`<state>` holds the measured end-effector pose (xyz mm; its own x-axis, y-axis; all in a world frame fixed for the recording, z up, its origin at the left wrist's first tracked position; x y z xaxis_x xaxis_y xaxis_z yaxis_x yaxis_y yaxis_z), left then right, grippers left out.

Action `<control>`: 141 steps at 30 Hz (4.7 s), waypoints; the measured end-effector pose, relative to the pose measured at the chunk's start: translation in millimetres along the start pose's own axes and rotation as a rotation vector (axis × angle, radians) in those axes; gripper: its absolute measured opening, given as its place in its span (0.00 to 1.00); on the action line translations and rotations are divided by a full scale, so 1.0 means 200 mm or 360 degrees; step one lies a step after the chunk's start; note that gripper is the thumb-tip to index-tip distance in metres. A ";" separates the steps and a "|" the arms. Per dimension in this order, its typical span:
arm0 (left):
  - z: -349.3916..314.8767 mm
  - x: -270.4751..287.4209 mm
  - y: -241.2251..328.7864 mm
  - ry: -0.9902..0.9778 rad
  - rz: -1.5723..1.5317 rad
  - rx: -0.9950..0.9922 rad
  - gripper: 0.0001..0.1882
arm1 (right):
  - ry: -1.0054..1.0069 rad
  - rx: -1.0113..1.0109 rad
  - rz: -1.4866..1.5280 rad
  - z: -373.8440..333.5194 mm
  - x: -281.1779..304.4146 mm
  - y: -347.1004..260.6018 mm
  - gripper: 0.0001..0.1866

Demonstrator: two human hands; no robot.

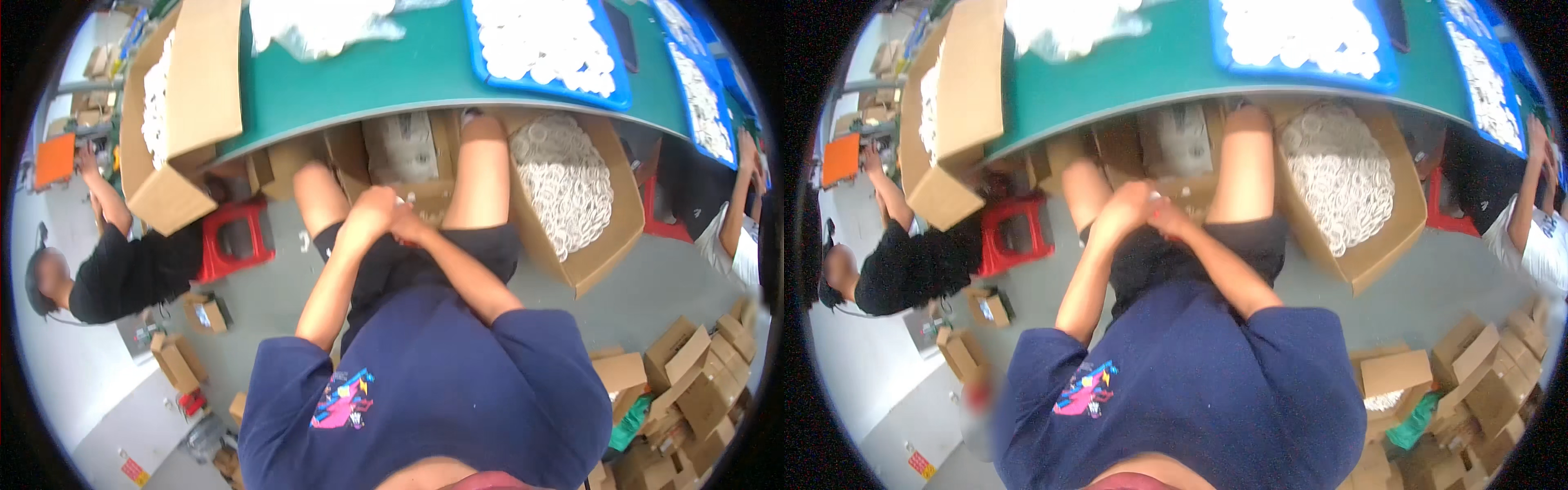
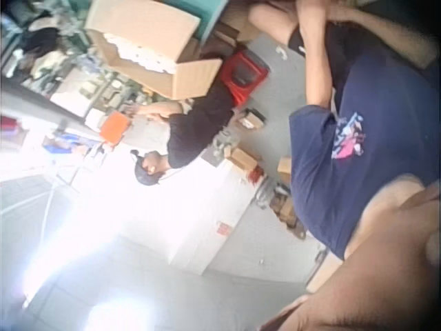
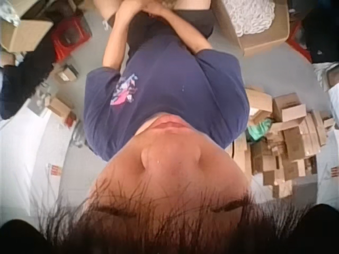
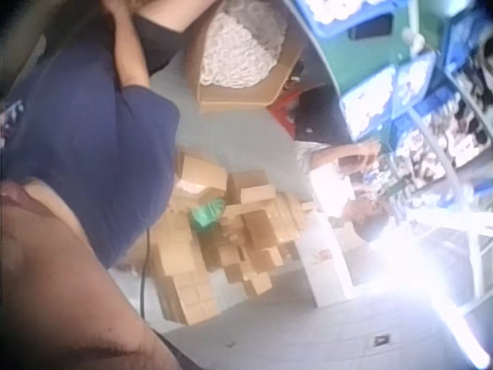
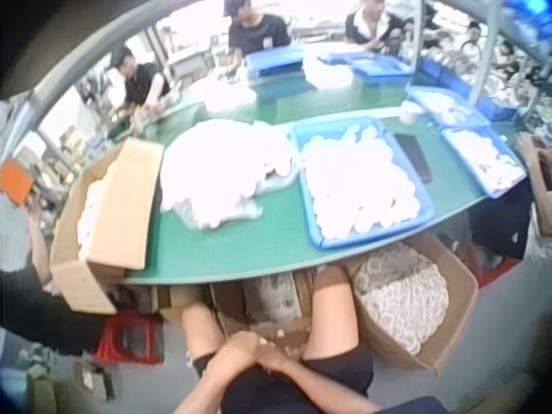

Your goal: Trimming small white electronic components from a plastic sprue using side cutters on an assembly line.

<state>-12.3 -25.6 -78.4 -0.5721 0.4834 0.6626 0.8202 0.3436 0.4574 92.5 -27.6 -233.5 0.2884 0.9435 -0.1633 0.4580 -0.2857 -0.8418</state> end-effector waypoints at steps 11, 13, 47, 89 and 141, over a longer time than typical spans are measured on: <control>0.35 1.05 0.84 0.1158 0.0150 -0.0664 0.23 | 0.0108 -0.0360 -0.0174 -0.01 0.10 0.05 0.17; 0.53 1.10 0.77 0.1309 0.0325 -0.0739 0.19 | 0.0101 -0.0285 -0.0406 -0.01 0.08 0.05 0.19; -0.16 0.83 0.26 0.0873 -0.1734 -0.0809 0.12 | 0.0178 0.0535 0.1015 -0.58 0.18 -0.54 0.20; -0.34 0.19 0.11 0.1121 -0.2033 -0.0534 0.11 | 0.0710 0.0791 -0.0450 -0.64 0.00 -0.94 0.20; 0.81 1.10 0.63 0.1712 0.0214 -0.0642 0.13 | 0.0303 -0.0269 0.0110 0.02 0.05 0.18 0.19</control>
<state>-36.0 254.6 28.3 -0.3375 -0.5055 0.7941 0.9274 -0.0341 0.3724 108.6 -28.6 -266.8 0.4693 0.8769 -0.1042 0.5613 -0.3873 -0.7314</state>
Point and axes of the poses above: each hand's wrist, its own z-axis towards the middle knuckle, its own x-axis out of the back of the hand, y = z × x, the point moved 1 cm from there along z, towards the middle knuckle, and after that the axes turned 9 degrees about -y, right-handed, at the moved point
